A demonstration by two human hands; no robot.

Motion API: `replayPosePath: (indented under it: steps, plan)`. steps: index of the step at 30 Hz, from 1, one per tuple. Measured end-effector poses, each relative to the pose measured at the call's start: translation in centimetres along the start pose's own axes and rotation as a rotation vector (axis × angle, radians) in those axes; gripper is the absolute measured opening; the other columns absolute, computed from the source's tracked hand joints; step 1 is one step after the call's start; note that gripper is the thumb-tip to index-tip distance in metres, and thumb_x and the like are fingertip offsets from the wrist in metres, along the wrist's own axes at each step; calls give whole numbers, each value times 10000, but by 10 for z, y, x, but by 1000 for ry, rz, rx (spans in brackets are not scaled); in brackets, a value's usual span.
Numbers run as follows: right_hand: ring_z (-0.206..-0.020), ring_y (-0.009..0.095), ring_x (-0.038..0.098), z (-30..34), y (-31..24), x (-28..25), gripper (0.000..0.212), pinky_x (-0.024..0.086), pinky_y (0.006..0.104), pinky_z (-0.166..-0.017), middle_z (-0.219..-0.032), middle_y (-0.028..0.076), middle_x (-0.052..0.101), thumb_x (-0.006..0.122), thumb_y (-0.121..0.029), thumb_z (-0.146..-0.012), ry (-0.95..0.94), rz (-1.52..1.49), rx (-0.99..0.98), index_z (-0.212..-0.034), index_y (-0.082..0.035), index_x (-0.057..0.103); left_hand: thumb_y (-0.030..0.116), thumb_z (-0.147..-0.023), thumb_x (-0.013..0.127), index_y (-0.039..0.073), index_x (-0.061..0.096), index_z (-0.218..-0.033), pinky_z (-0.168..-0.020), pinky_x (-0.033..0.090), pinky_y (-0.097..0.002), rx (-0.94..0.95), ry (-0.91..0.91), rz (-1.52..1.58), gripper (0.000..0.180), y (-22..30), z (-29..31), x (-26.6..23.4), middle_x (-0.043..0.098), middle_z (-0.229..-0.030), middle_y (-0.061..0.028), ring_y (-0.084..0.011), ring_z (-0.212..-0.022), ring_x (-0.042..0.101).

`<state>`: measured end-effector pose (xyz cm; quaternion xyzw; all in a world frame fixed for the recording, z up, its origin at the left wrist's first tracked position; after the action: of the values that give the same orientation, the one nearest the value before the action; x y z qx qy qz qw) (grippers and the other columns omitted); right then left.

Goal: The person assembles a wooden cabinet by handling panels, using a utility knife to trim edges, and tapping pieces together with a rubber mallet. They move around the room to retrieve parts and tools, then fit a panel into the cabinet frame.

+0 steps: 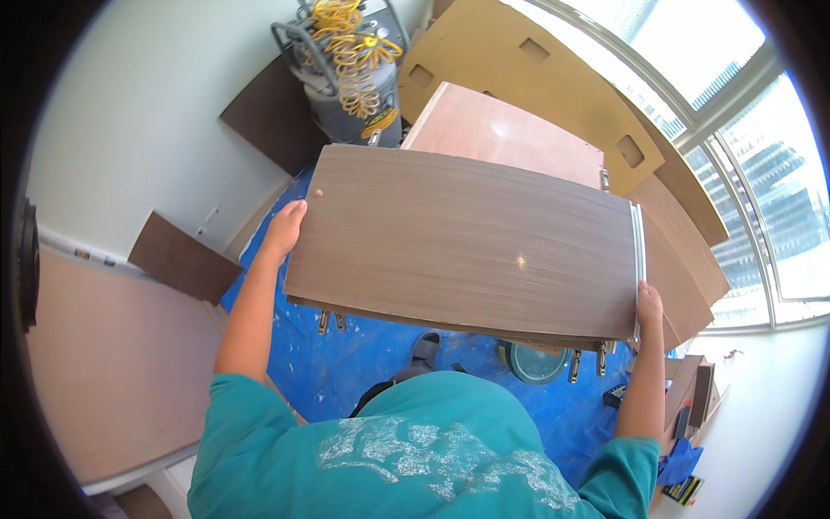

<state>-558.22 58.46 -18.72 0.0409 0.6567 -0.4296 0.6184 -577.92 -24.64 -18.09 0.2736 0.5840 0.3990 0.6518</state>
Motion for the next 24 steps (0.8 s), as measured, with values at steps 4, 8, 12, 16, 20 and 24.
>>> replayPosePath:
  steps: [4,8,12,16,20,24]
  plan:
    - [-904,370,660,8,-43,8,537,490,447,-836,-915,249,689,511,-456,-1000,16,160,86,-999,56,675,366,-1025,503,-38,575,-1312,-1030,439,-369,-44,91,-237,500,14,13,2,633,-1298,-225,-322,-1226,594]
    - [-1028,448,633,-8,-18,13,590,475,494,-905,-1023,285,687,452,-493,-999,28,212,82,-1011,45,694,317,-1022,523,-21,516,-1392,-1058,422,-367,111,64,-200,501,17,13,6,611,-1332,-229,-307,-1253,576]
    - [-1099,434,620,3,-20,14,483,474,492,-974,-1119,274,671,461,-400,-987,229,213,49,-1026,4,721,252,-1025,526,-15,469,-1437,-1073,407,-358,132,-63,92,494,-7,-3,22,588,-1370,-178,-254,-1256,559]
    - [-1102,407,631,25,-45,3,405,484,473,-971,-1127,234,686,505,-362,-972,243,147,194,-1049,-35,732,198,-1027,519,-9,439,-1464,-1090,387,-348,40,-164,275,490,25,20,17,572,-1388,-135,-215,-1271,536]
    - [-1102,388,637,35,-50,-4,363,490,466,-970,-1139,215,690,535,-334,-960,242,113,237,-1064,-50,736,191,-1023,522,5,435,-1473,-1106,365,-352,84,-229,360,494,32,20,18,554,-1409,-125,-214,-1297,509]
    - [-1089,385,641,35,-45,-4,363,491,467,-965,-1125,211,694,532,-345,-962,260,111,207,-1049,-59,737,215,-1013,537,-2,415,-1486,-1145,308,-366,53,-224,366,534,38,24,13,507,-1455,-134,-226,-1356,445]
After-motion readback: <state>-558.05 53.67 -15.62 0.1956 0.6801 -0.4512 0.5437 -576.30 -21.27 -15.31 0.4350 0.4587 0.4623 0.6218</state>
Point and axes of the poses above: each hand's wrist, its own z-axis away from the middle knuckle, its own x-axis out of the palm, y = z × x, the point moved 6 cm from there along -z, towards the middle knuckle
